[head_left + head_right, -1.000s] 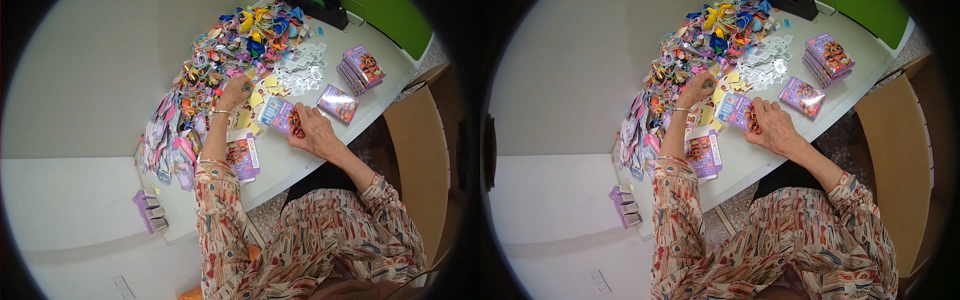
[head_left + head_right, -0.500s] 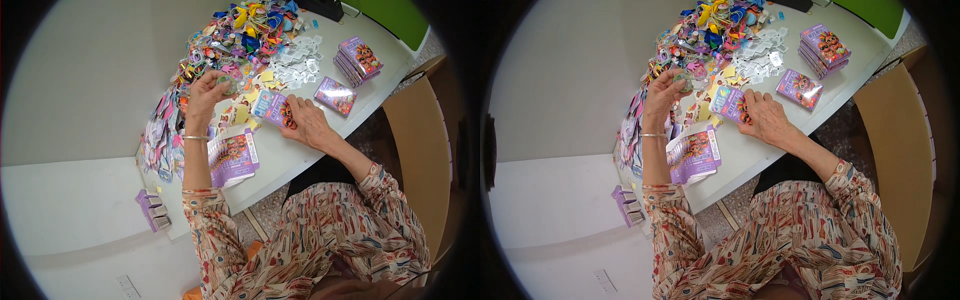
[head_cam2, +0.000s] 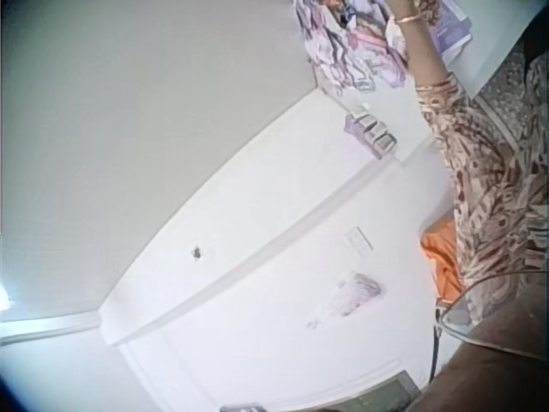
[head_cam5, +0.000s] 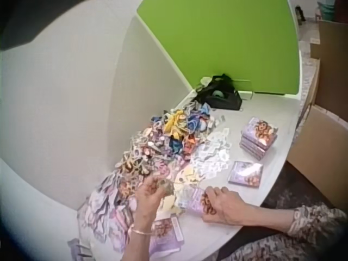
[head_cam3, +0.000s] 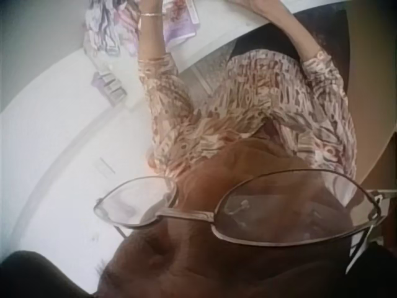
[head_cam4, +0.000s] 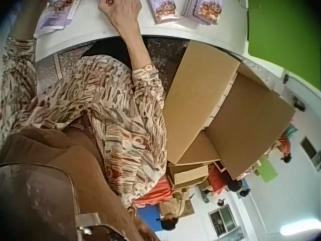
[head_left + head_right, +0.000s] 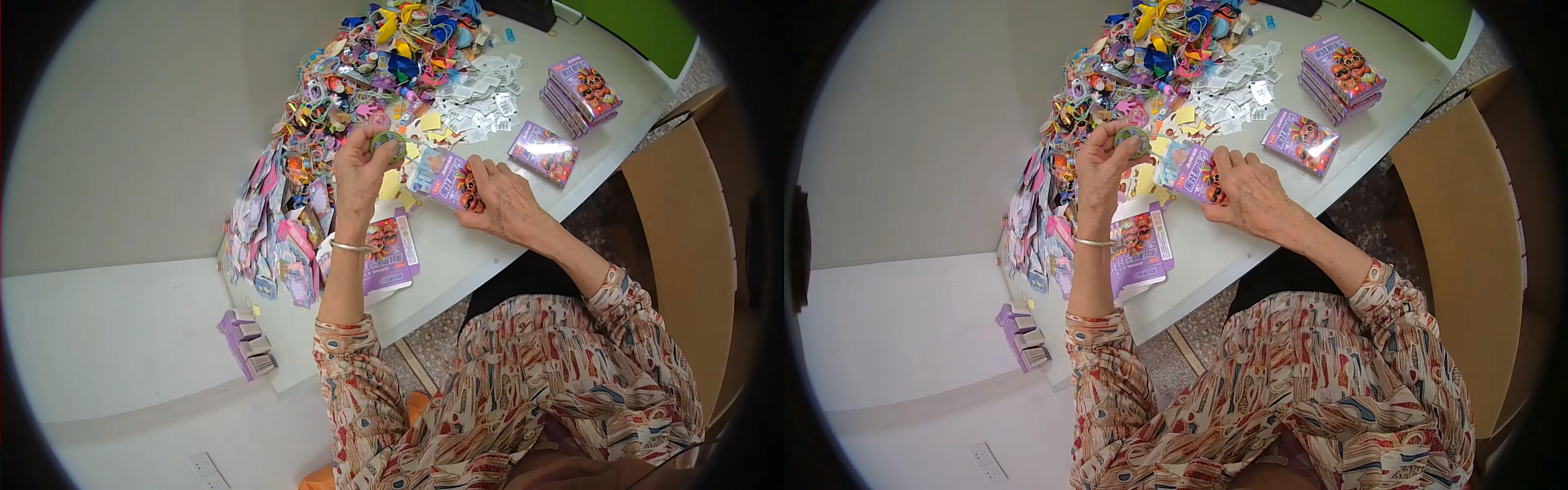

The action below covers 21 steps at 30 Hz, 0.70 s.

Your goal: Manually packaging toy cards or stickers into individual packets and stacking them.

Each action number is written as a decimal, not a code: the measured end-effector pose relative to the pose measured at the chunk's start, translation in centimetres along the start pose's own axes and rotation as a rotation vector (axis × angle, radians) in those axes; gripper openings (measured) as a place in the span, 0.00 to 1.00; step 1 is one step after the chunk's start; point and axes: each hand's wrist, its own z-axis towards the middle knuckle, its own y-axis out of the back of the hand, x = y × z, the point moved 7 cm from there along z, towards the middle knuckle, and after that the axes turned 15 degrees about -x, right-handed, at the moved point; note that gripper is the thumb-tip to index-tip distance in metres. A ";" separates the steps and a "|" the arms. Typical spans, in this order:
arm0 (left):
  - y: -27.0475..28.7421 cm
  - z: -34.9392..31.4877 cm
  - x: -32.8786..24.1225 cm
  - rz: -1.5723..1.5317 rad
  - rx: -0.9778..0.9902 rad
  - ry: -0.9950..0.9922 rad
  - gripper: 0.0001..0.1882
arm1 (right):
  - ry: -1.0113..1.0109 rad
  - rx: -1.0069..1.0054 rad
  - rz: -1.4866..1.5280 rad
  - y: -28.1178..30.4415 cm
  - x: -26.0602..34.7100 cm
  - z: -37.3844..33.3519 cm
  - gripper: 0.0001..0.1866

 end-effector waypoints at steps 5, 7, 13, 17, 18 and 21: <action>-0.5 -0.8 1.2 0.135 0.075 -0.018 0.12 | 0.004 -0.011 -0.026 0.2 0.1 0.1 0.35; -1.1 -1.4 1.2 0.227 0.101 -0.075 0.12 | 0.012 -0.007 -0.038 0.0 0.3 0.0 0.36; -3.9 -3.6 -1.5 0.727 0.022 -0.582 0.13 | 0.029 -0.019 -0.052 -0.2 0.3 -0.1 0.38; -3.1 -4.3 -3.2 0.629 -0.101 -0.705 0.11 | 0.023 -0.048 -0.050 0.3 0.2 0.0 0.38; -2.5 -4.1 -2.6 0.610 -0.100 -0.718 0.10 | 0.023 -0.047 -0.049 0.3 0.2 0.0 0.38; -1.8 -4.1 -1.6 0.490 -0.093 -0.575 0.09 | 0.017 -0.065 -0.067 0.5 0.2 0.1 0.38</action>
